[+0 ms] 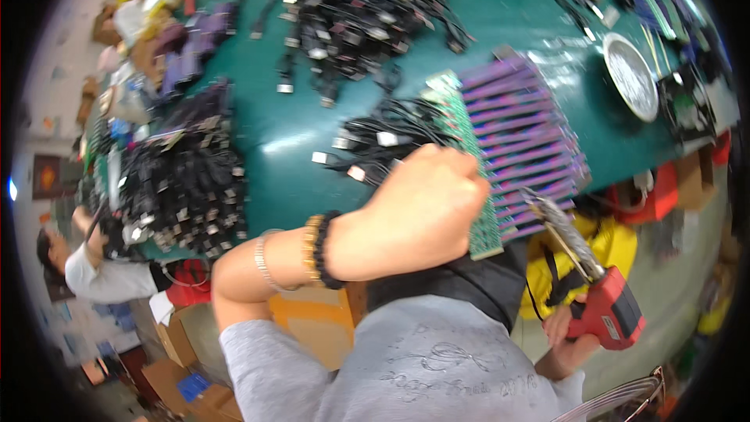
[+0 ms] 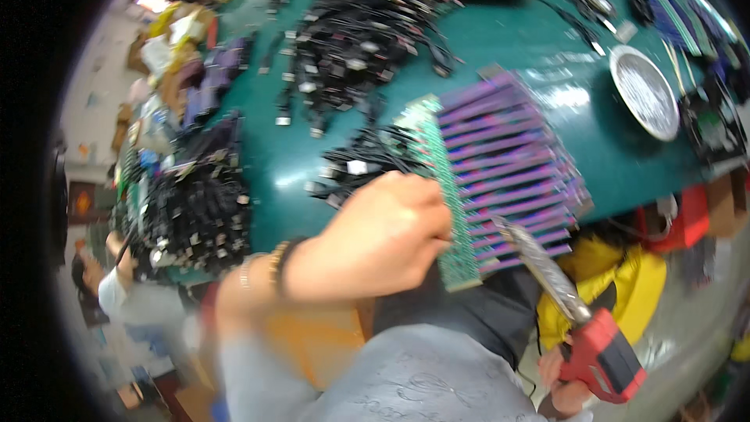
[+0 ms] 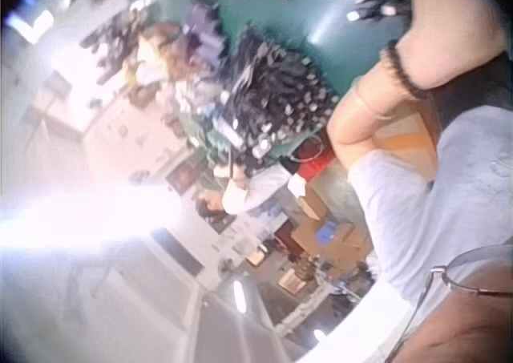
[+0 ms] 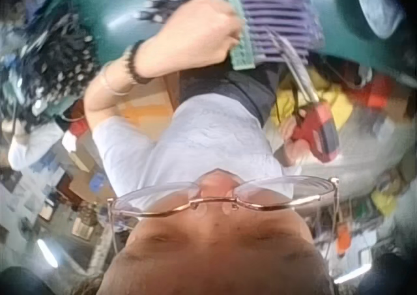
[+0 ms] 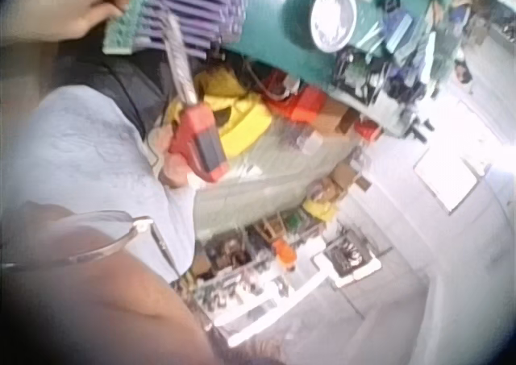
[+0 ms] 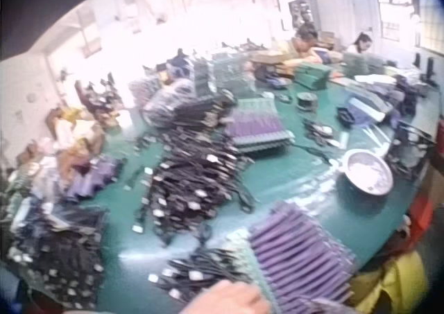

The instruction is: The person solders USB cables to a stack of circuit boards one at a time using a soldering gun.

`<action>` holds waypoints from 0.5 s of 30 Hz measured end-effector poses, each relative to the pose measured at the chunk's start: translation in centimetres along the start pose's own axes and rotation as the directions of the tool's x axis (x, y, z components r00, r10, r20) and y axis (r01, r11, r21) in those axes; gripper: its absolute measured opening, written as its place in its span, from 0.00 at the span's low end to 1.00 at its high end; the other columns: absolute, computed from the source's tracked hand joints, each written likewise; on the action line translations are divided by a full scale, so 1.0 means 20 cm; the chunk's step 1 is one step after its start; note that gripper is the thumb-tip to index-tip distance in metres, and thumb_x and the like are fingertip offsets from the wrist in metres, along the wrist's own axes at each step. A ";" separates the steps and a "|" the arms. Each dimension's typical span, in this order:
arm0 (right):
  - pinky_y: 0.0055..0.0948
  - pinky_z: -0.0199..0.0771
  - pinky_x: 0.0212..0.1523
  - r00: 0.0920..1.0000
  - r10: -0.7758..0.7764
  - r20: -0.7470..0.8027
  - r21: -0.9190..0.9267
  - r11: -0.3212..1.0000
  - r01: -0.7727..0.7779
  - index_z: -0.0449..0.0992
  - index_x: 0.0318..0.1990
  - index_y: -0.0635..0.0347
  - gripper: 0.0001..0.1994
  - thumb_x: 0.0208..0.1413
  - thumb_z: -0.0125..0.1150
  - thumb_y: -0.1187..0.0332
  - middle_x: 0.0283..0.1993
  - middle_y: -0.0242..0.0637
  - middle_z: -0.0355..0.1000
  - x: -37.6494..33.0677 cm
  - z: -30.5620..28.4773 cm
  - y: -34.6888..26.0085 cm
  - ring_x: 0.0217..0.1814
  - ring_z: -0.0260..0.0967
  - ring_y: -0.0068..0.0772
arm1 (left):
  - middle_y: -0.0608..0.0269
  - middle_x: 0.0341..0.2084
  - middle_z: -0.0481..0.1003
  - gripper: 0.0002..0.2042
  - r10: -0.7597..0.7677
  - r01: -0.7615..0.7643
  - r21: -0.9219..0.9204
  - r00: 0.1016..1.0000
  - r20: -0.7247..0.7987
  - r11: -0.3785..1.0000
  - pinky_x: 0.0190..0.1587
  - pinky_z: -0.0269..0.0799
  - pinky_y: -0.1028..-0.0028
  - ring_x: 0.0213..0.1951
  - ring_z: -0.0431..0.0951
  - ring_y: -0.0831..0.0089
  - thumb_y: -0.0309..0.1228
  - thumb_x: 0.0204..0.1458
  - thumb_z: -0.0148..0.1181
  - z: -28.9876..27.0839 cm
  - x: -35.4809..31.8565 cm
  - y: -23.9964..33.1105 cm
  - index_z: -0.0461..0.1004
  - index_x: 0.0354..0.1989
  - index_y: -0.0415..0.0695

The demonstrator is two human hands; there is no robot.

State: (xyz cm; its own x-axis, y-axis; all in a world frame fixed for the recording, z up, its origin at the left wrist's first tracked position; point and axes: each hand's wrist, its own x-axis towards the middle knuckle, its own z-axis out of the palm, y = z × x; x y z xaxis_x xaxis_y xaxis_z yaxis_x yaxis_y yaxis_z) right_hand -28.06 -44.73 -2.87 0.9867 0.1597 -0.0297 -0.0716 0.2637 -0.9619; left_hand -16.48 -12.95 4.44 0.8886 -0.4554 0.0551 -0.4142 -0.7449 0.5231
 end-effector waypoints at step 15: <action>0.21 0.60 0.14 0.989 -0.144 -0.041 0.123 0.981 0.148 0.56 0.60 0.68 0.37 0.62 0.45 0.39 0.13 0.28 0.55 0.13 -0.10 0.09 0.10 0.52 0.21 | 0.59 0.30 0.76 0.09 0.026 0.364 0.333 0.640 -0.768 0.870 0.41 0.66 0.65 0.33 0.72 0.62 0.28 0.49 0.64 -0.26 0.17 -0.72 0.76 0.38 0.41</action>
State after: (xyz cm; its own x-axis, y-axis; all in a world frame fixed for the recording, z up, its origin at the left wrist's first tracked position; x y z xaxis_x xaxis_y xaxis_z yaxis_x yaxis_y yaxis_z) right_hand -25.37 -45.73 -5.25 0.9919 0.0813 0.0977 0.0574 0.3995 -0.9149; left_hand -6.54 -1.21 1.51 0.7093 0.0637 0.7020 -0.1026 -0.9760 0.1923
